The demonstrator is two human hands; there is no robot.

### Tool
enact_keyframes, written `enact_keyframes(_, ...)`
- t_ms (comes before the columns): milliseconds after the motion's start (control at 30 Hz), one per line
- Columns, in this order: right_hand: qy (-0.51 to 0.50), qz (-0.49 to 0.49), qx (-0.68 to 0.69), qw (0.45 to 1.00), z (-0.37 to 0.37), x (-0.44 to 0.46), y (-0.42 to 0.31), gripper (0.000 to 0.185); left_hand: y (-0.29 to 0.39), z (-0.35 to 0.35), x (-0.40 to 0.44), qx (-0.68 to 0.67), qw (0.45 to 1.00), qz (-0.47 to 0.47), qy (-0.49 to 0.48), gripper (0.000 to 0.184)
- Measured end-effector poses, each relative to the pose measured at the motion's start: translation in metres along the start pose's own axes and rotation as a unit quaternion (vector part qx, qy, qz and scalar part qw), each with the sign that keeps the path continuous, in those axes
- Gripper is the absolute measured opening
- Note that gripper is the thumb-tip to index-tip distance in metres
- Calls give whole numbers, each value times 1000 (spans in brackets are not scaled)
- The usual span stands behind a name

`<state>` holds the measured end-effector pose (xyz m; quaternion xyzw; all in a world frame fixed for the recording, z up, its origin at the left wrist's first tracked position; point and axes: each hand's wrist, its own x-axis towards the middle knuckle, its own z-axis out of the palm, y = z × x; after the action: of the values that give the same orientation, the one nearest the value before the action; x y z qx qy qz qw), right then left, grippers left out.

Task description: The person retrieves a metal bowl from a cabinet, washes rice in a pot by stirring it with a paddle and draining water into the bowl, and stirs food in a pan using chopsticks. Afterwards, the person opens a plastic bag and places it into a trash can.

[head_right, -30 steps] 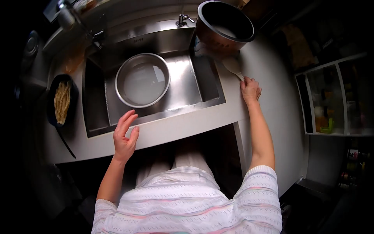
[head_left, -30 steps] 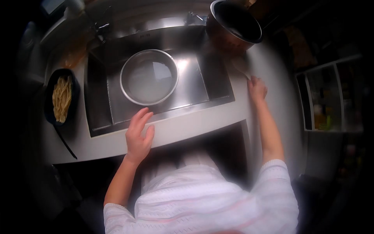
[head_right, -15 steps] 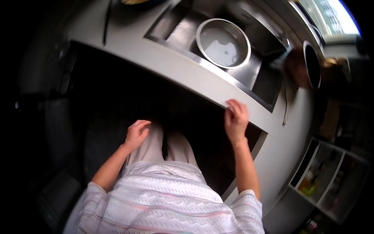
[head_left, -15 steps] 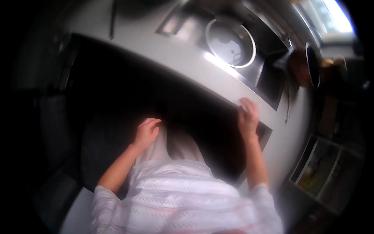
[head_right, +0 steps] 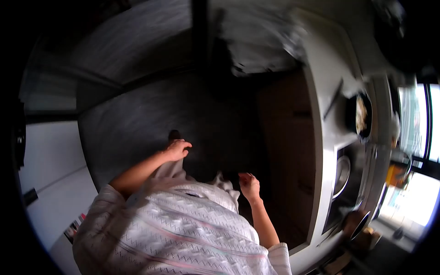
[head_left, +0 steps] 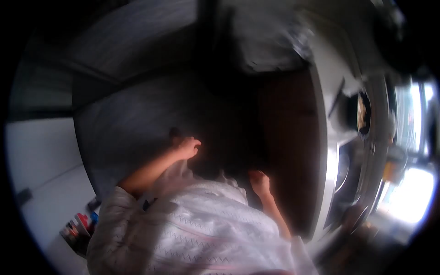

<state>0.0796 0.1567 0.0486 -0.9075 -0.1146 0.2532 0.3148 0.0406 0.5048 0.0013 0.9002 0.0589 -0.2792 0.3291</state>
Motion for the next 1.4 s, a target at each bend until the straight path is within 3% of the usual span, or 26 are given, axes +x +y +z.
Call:
enact_keyframes(67,-43,-62,-31,997,9,39,-30,17,-32,-36,-12,-28,998,-37,46,35)
enact_keyframes(100,-73,-52,-48,995,39,91,-80,17,-103,-71,3,-45,997,-40,56,35)
enact_keyframes(233,-115,-94,-36,988,63,199,-167,17,-157,-167,9,-148,972,-161,83,34)
enact_keyframes(367,-141,-121,-121,975,85,299,-232,18,-212,-207,45,-217,950,-128,185,29)
enact_keyframes(467,-192,-57,-191,961,109,374,-269,21,-249,-237,85,-211,956,-71,189,28)
enact_keyframes(500,-233,-82,-209,946,135,409,-250,23,-274,-243,103,-198,956,-18,217,28)
enact_keyframes(533,-274,-106,-223,929,146,453,-226,25,-278,-265,125,-232,948,-35,214,19)
enact_keyframes(567,-271,-121,-249,922,167,491,-280,26,-320,-309,135,-273,936,-48,215,12)
enact_keyframes(633,-270,-170,-266,909,176,562,-326,28,-341,-367,162,-259,932,-146,206,34)
enact_keyframes(667,-275,-188,-271,903,192,605,-340,28,-369,-383,176,-314,896,-185,253,29)
enact_keyframes(700,-278,-204,-277,897,215,625,-355,28,-409,-383,175,-367,854,-220,296,25)
enact_keyframes(767,-280,-170,-185,927,222,685,-424,22,-477,-384,191,-301,842,-270,356,29)
enact_keyframes(833,-267,-234,-184,917,208,732,-494,22,-495,-396,182,-284,831,-274,393,24)
enact_keyframes(900,-274,-221,-167,921,217,790,-556,22,-532,-406,180,-233,852,-329,335,18)
enact_keyframes(967,-281,-192,-140,930,227,839,-603,24,-599,-360,184,-199,880,-372,220,18)
enact_keyframes(1000,-272,-196,-147,930,234,861,-626,24,-618,-361,176,-272,849,-413,184,21)
enact_keyframes(1033,-265,-196,-154,932,240,883,-651,24,-643,-377,173,-218,870,-433,94,19)
enact_keyframes(1067,-257,-195,-155,934,244,908,-661,25,-660,-398,179,-234,856,-458,56,19)
enact_keyframes(1167,-211,-206,-180,939,239,981,-656,23,-718,-468,218,-310,798,-516,18,22)
enact_keyframes(1200,-202,-298,-190,913,253,1033,-595,23,-744,-502,244,-234,849,-473,-16,20)
enact_keyframes(1233,-194,-108,-177,959,222,1026,-634,24,-778,-534,276,-71,924,-371,-68,19)
enact_keyframes(1267,-202,-130,-285,928,225,1064,-621,24,-812,-584,314,71,955,-275,-85,18)
enact_keyframes(1300,-183,-70,-263,945,214,1068,-604,24,-835,-633,351,136,962,-231,-58,17)
enact_keyframes(1333,-159,-11,-236,959,203,1072,-585,24,-843,-673,386,148,957,-248,22,17)
enact_keyframes(1367,-131,46,-208,968,194,1078,-560,24,-834,-732,417,154,947,-262,104,17)
enact_keyframes(1400,-114,84,-212,967,176,1072,-522,23,-824,-806,481,-176,896,-347,212,18)
